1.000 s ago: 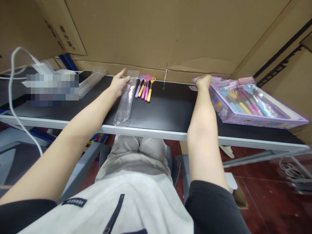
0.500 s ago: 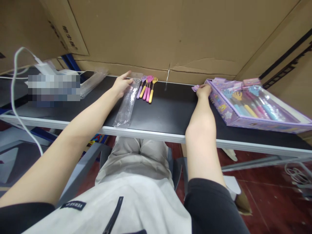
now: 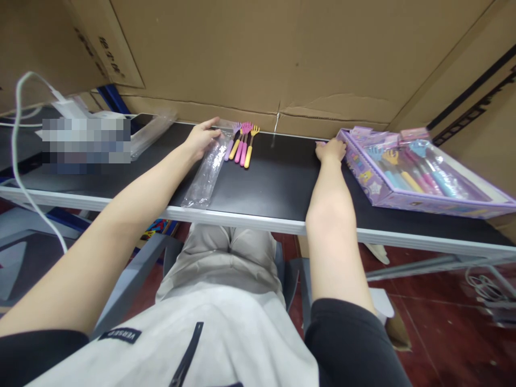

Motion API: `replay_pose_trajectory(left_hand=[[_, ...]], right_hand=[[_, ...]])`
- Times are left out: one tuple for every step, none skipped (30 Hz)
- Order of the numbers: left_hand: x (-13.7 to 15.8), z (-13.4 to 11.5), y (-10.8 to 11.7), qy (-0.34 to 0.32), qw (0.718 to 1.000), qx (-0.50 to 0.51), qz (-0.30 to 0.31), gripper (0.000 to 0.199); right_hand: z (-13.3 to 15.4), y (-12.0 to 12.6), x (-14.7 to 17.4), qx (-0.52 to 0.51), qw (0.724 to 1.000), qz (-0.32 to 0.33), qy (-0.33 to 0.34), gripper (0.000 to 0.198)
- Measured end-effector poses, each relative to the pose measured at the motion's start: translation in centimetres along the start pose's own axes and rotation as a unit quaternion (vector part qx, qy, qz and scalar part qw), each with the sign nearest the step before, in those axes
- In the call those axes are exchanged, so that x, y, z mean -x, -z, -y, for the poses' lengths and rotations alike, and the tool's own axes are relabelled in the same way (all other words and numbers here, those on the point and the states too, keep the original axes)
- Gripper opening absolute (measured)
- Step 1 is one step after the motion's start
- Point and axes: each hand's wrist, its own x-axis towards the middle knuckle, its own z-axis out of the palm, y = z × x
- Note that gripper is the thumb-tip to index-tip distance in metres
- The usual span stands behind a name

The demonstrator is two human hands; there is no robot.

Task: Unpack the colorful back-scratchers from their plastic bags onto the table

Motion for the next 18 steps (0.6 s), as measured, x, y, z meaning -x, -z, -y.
replay_pose_trajectory(left_hand=[[0.0,0.0,0.0,-0.001,1.0,-0.003,0.001,0.066],[0.0,0.0,0.0,-0.001,1.0,-0.006,0.002,0.066],[-0.1,0.1,-0.1,-0.003,1.0,-0.009,0.003,0.065],[-0.1,0.1,-0.1,-0.004,1.0,-0.011,0.004,0.065],[-0.2,0.2,-0.1,-0.006,1.0,-0.012,0.005,0.065],[-0.3,0.3,-0.1,-0.007,1.0,-0.012,0.007,0.065],[-0.4,0.3,-0.1,-0.008,1.0,-0.013,0.008,0.065],[-0.5,0.4,-0.1,-0.008,1.0,-0.014,0.009,0.065],[-0.6,0.5,-0.1,-0.009,1.0,-0.016,0.01,0.066],[-0.6,0.6,-0.1,-0.008,1.0,-0.017,0.011,0.066],[-0.6,0.6,-0.1,-0.009,1.0,-0.017,0.012,0.066],[-0.6,0.6,-0.1,-0.009,1.0,-0.015,0.012,0.065],[-0.5,0.6,-0.1,-0.01,1.0,-0.012,0.012,0.064],[-0.4,0.5,-0.1,-0.01,1.0,-0.008,0.01,0.063],[-0.2,0.4,-0.2,-0.009,1.0,-0.005,0.007,0.062],[-0.1,0.2,-0.2,-0.007,1.0,-0.003,0.005,0.061],[0.1,0.1,-0.3,-0.005,1.0,-0.001,0.002,0.06],[0.3,0.0,-0.4,-0.004,1.0,0.0,0.001,0.06]], right_hand=[[0.7,0.6,0.6,0.022,0.999,0.012,-0.027,0.058],[1.3,1.1,1.1,0.039,0.998,0.025,-0.047,0.062],[1.8,1.6,1.5,0.051,0.996,0.037,-0.058,0.062],[2.2,1.9,1.9,0.056,0.996,0.045,-0.058,0.06],[2.5,2.2,2.1,0.057,0.996,0.049,-0.057,0.057],[2.7,2.4,2.3,0.056,0.995,0.051,-0.057,0.054],[2.8,2.5,2.4,0.054,0.996,0.051,-0.058,0.051],[2.8,2.5,2.5,0.052,0.996,0.05,-0.059,0.049],[2.8,2.6,2.6,0.05,0.996,0.049,-0.06,0.048],[2.8,2.6,2.6,0.049,0.996,0.047,-0.062,0.048],[2.8,2.6,2.6,0.048,0.996,0.045,-0.062,0.047],[2.8,2.7,2.7,0.046,0.996,0.044,-0.063,0.047],[2.8,2.7,2.7,0.045,0.996,0.043,-0.064,0.048],[2.9,2.8,2.8,0.043,0.996,0.043,-0.064,0.048],[2.9,2.9,2.8,0.039,0.996,0.043,-0.066,0.049],[2.9,3.0,2.9,0.034,0.996,0.042,-0.068,0.051],[2.9,3.1,3.0,0.028,0.996,0.041,-0.07,0.052],[2.9,3.1,3.0,0.022,0.996,0.04,-0.071,0.053]])
